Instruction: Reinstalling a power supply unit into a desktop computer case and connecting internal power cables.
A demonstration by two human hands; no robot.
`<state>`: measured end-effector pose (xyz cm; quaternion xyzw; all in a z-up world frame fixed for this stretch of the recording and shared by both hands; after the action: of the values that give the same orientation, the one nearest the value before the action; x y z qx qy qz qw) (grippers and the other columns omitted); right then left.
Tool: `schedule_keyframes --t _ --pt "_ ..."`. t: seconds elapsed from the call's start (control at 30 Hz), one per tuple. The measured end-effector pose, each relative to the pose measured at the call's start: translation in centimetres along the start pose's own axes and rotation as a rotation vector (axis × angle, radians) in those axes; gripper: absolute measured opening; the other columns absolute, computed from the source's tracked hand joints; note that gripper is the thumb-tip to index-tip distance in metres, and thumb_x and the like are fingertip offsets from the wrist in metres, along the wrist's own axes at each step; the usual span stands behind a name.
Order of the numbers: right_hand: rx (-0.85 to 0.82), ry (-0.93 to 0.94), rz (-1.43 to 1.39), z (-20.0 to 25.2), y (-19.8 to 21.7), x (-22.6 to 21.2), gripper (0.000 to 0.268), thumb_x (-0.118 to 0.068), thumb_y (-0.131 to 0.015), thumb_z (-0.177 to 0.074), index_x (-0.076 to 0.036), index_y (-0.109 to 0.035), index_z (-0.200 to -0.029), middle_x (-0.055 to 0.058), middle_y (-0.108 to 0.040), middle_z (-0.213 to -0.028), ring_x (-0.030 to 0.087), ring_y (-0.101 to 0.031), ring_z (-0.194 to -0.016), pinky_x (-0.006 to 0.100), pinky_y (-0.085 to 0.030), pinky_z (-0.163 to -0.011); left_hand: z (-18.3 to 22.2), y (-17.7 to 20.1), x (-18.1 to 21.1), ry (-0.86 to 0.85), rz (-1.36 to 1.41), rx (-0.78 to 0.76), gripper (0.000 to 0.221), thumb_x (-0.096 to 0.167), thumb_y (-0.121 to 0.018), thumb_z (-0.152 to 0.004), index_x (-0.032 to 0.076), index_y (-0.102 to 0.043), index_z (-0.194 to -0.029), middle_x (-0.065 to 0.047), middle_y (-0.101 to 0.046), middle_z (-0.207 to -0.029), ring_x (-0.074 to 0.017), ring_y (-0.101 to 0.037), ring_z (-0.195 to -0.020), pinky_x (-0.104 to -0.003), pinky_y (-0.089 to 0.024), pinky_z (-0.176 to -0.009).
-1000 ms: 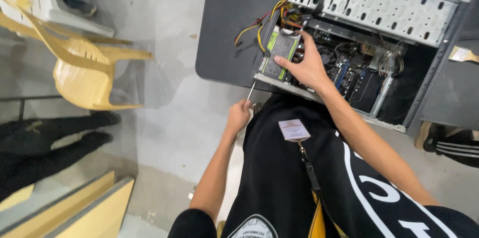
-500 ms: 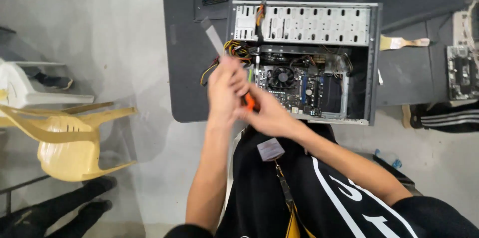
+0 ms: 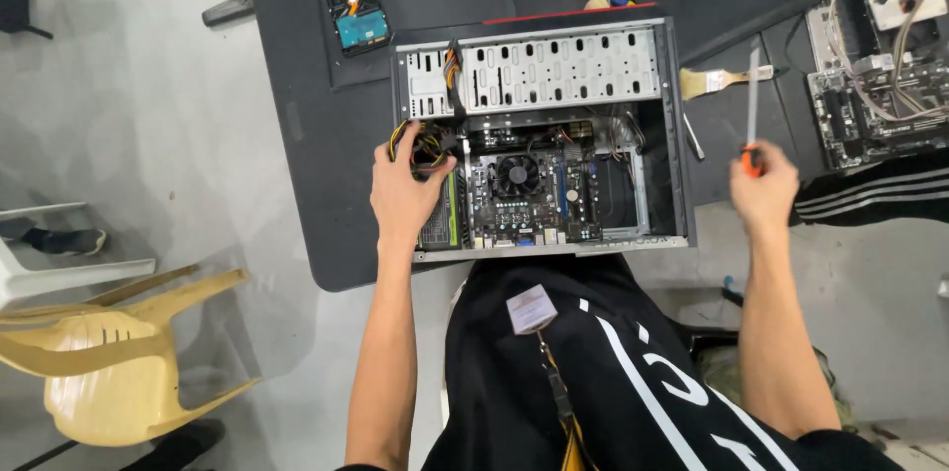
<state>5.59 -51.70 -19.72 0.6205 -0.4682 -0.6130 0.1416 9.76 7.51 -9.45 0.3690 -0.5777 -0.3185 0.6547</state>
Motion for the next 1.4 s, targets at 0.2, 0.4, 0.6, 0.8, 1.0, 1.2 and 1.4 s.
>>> schedule_keyframes --t 0.2,0.4,0.6,0.8,1.0,1.2,1.4 --pt "-0.163 -0.253 0.093 4.5 -7.1 5.5 0.043 -0.02 -0.076 -0.083 -0.019 -0.075 -0.126 0.015 -0.075 -0.097 0.041 -0.072 -0.096 0.049 -0.056 -0.083 2.3 0.0 -1.9 0.048 -0.072 0.203 0.036 0.058 -0.072 -0.096 0.024 -0.067 -0.107 -0.005 -0.053 -0.114 -0.0285 -0.065 -0.107 -0.046 -0.063 -0.076" --pt "-0.277 -0.271 0.039 2.5 -14.1 9.6 0.043 -0.032 -0.073 -0.095 -0.009 -0.074 -0.131 0.021 -0.075 -0.106 0.046 -0.07 -0.103 0.053 -0.055 -0.092 3.6 0.0 -2.7 0.11 -0.117 0.199 0.047 0.066 -0.073 -0.088 0.021 -0.066 -0.1 -0.002 -0.052 -0.11 -0.0314 -0.064 -0.102 -0.054 -0.064 -0.07" --pt "-0.445 -0.162 0.256 0.0 -14.0 7.2 0.035 -0.011 -0.063 -0.099 -0.003 -0.071 -0.133 0.03 -0.07 -0.103 0.054 -0.068 -0.104 0.063 -0.055 -0.09 5.9 2.3 -0.9 0.037 -0.137 0.075 0.033 0.047 -0.061 -0.103 0.016 -0.065 -0.11 -0.009 -0.053 -0.112 -0.0342 -0.069 -0.098 -0.052 -0.064 -0.072" --pt "0.01 0.179 0.074 -5.4 -1.6 -12.1 0.013 -0.016 -0.083 -0.097 -0.015 -0.082 -0.11 0.008 -0.074 -0.092 0.03 -0.073 -0.088 0.038 -0.057 -0.079 4.3 4.4 -2.3 -0.007 0.051 0.166 0.026 0.039 -0.059 -0.107 0.015 -0.064 -0.114 -0.01 -0.058 -0.105 -0.046 -0.071 -0.087 -0.06 -0.061 -0.069" --pt "-0.442 0.477 -0.397 -0.4 -4.6 -39.4 0.017 0.002 -0.071 -0.096 -0.005 -0.079 -0.109 0.018 -0.074 -0.094 0.035 -0.07 -0.09 0.042 -0.055 -0.08 1.4 4.9 -4.5 0.052 0.063 0.29 0.033 0.045 -0.047 -0.112 0.017 -0.061 -0.101 -0.009 -0.072 -0.081 -0.038 -0.074 -0.08 -0.053 -0.058 -0.071" --pt "-0.906 0.696 0.495 8.4 -19.2 -29.7 0.064 -0.021 -0.077 -0.083 -0.002 -0.057 -0.141 0.022 -0.064 -0.133 0.043 -0.056 -0.126 0.056 -0.052 -0.1 1.4 1.9 -8.1 0.136 0.249 0.195 0.028 0.034 -0.035 -0.112 0.017 -0.055 -0.102 -0.011 -0.066 -0.065 -0.0392 -0.071 -0.065 -0.051 -0.056 -0.064" --pt "-1.082 0.59 0.595 11.9 -19.5 -21.0 0.085 -0.015 -0.067 -0.092 -0.005 -0.025 -0.164 0.019 -0.025 -0.171 0.039 -0.035 -0.151 0.06 -0.023 -0.123 0.7 -2.9 -12.4 0.133 0.524 0.141 0.044 0.019 -0.042 -0.108 -0.013 -0.05 -0.136 -0.031 -0.072 -0.111 -0.0354 -0.073 -0.075 -0.047 -0.054 -0.065"
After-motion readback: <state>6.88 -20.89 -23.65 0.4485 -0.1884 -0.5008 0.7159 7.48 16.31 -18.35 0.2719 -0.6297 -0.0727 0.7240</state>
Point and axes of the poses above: each hand's wrist, its own z-axis away from the middle knuckle, its own y-axis out of the back of the hand, x = y × z, the point moved 10 cm from there along -z, towards the middle knuckle
